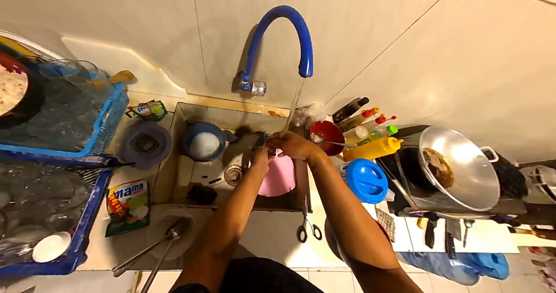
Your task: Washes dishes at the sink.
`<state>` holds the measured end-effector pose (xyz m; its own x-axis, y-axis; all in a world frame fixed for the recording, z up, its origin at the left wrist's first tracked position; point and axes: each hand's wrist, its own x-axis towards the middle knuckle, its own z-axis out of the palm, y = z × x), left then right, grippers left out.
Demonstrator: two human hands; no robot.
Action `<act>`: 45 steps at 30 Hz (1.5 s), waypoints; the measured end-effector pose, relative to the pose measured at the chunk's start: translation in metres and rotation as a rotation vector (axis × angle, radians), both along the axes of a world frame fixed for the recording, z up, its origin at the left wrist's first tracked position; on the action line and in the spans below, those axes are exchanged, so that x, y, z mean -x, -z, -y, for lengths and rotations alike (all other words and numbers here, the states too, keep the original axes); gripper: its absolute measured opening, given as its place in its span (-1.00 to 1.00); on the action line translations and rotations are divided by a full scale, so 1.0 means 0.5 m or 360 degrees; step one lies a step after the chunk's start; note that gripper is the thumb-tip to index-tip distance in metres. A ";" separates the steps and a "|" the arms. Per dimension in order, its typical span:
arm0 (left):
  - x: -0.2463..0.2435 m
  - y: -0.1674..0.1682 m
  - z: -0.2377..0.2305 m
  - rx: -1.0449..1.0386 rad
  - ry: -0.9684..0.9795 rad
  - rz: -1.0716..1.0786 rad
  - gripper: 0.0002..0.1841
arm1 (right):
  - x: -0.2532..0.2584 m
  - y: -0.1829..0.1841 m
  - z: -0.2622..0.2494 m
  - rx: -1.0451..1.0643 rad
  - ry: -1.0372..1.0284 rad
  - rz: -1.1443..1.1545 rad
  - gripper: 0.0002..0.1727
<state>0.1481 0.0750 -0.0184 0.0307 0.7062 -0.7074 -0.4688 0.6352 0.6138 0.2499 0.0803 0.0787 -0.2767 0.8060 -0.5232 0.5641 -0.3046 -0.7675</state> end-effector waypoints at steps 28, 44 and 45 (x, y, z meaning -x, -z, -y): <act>0.029 0.025 0.041 -0.1577 0.1347 -0.1787 -0.56 | -0.012 -0.114 -0.011 -0.0135 -0.0172 0.0394 -0.62; 0.051 -0.013 0.064 -0.1845 0.1701 -0.1846 -0.62 | 0.023 -0.157 0.002 -0.0233 -0.0155 0.0620 -0.62; 0.052 -0.015 0.069 -0.1858 0.1701 -0.1863 -0.62 | 0.023 -0.155 0.001 -0.0233 -0.0153 0.0627 -0.63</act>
<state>0.1220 0.0403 -0.0112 0.6303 0.7760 0.0241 0.6438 -0.5397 0.5424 0.2383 0.0797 0.1563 -0.1562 0.8598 -0.4862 0.8433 -0.1401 -0.5188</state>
